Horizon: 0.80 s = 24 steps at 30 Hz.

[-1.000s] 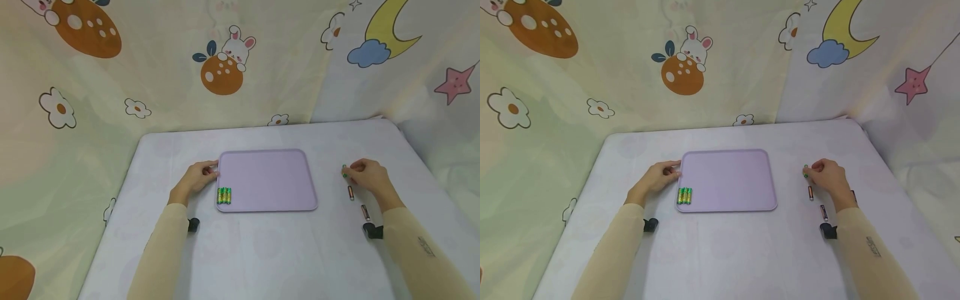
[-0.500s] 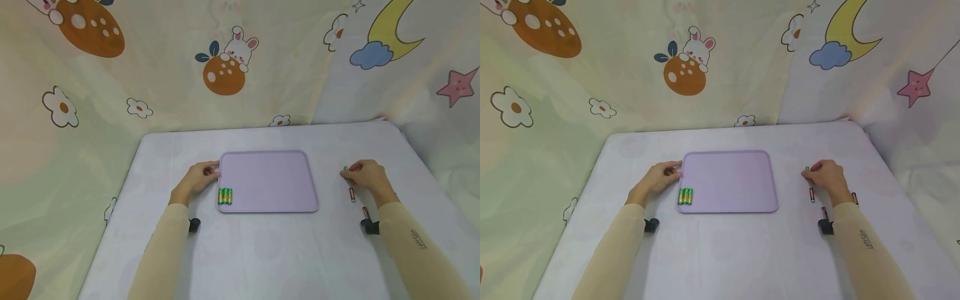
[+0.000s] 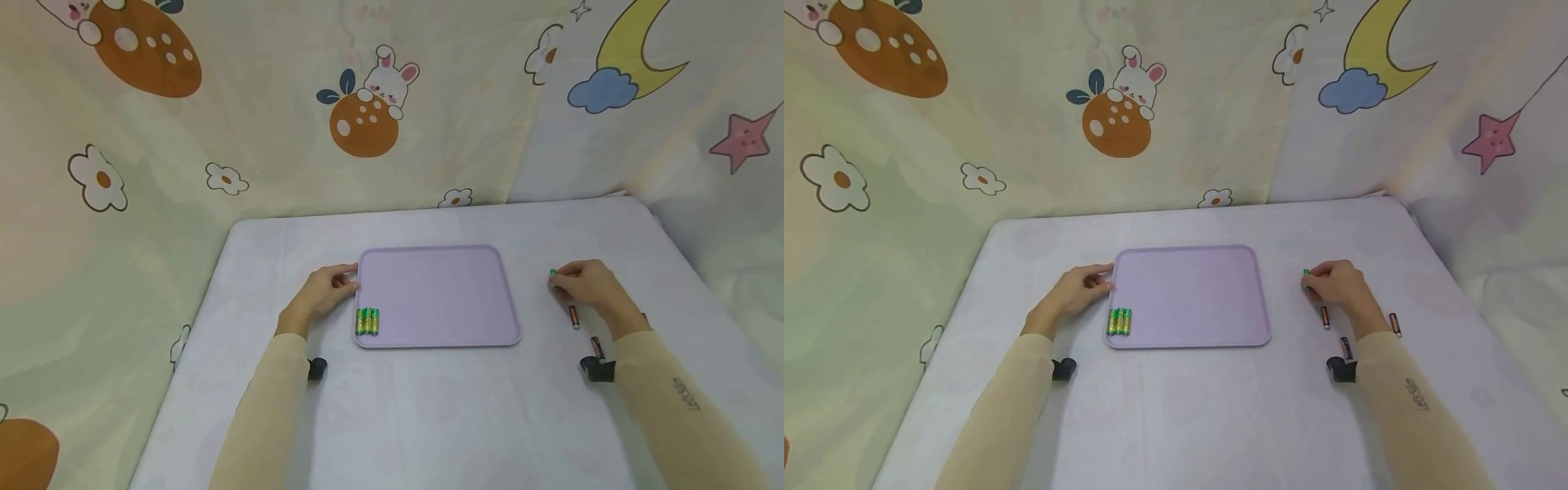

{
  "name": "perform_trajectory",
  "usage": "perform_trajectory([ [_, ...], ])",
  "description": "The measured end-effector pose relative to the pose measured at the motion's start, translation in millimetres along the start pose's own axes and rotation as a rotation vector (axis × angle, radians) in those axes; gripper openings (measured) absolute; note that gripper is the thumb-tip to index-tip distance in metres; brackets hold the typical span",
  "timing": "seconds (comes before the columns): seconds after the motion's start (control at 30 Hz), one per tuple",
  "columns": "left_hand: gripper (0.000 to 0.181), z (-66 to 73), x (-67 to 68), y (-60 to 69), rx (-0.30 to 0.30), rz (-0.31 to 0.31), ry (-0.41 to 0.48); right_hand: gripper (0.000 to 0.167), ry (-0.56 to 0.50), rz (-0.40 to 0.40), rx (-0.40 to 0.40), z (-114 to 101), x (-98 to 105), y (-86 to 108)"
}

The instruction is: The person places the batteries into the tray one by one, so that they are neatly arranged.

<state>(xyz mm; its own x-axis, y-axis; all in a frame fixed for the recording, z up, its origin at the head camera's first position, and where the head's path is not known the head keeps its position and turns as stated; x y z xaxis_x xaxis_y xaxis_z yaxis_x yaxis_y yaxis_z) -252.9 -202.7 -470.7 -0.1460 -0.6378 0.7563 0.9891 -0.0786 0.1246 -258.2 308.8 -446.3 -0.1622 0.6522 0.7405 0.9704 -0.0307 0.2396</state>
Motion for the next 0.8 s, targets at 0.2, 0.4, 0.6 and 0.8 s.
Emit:
perform_trajectory([
  [0.2,0.054,0.1,1.2,1.7,0.003,0.000,-0.003,0.057,-0.104,-0.072,0.076,-29.8,-14.4,8.1],
  [0.4,0.053,2.2,1.8,3.0,-0.001,0.000,0.009,0.045,-0.122,-0.083,0.153,-64.1,-30.5,20.1],
  [0.6,0.054,3.0,0.2,2.6,0.001,0.001,0.006,0.039,-0.249,-0.151,0.209,-84.0,-52.6,28.3],
  [0.8,0.054,2.1,0.9,3.0,-0.016,0.006,0.010,0.038,-0.358,-0.230,0.192,-91.1,-78.9,29.6],
])
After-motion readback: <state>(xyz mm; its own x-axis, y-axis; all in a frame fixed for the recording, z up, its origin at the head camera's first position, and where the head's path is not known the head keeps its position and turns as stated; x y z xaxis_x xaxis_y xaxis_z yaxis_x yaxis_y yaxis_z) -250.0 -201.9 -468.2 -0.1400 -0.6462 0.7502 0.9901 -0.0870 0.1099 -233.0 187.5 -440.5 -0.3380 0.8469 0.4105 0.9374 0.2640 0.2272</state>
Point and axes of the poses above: each hand's wrist, its own y-axis away from the middle knuckle, its own x-axis out of the back of the hand, z = x × y, the point moved 3 cm from there along -y, towards the middle knuckle, and after that the axes turned 6 degrees about z, right-handed, at the moved point
